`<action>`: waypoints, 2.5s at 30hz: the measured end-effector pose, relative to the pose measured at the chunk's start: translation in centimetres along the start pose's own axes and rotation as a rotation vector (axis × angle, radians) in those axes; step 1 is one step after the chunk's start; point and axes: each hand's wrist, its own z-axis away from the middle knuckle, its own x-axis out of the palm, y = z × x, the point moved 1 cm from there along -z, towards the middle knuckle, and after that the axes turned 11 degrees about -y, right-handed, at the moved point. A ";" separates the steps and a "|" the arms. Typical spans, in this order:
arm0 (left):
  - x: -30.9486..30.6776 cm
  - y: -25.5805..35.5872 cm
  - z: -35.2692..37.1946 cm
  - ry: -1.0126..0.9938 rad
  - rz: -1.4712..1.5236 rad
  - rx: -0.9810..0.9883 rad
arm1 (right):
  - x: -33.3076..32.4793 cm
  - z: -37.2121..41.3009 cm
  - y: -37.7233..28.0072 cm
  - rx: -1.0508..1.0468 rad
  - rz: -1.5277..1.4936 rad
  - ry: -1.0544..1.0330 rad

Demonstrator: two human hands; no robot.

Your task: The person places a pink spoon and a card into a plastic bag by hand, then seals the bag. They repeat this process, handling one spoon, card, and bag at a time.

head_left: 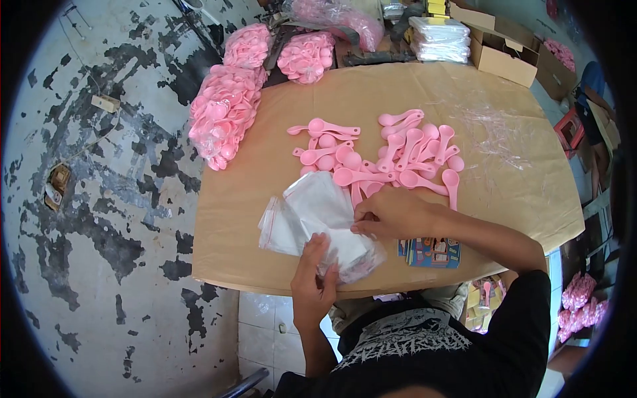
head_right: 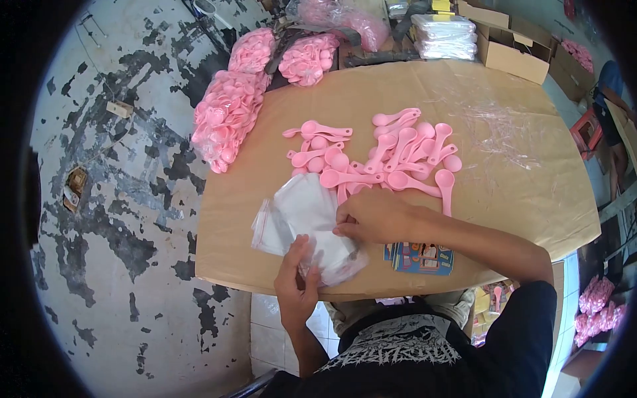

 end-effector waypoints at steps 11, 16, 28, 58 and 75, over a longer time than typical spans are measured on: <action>-0.1 0.6 -0.6 -0.083 -0.236 0.003 | -3.3 3.1 0.7 0.017 -0.007 0.124; 0.3 4.2 -1.7 -0.083 0.078 0.075 | -4.8 7.0 -1.4 -0.056 -0.245 0.151; 7.3 5.9 -5.9 0.008 1.143 -0.266 | -2.4 12.8 3.7 0.021 0.316 0.063; 9.4 5.9 -5.8 0.227 1.097 -0.208 | -2.4 11.9 1.0 0.008 -0.309 0.259; 11.3 5.6 -5.1 -0.081 0.892 -0.161 | 0.9 11.4 1.8 -0.100 -0.706 0.331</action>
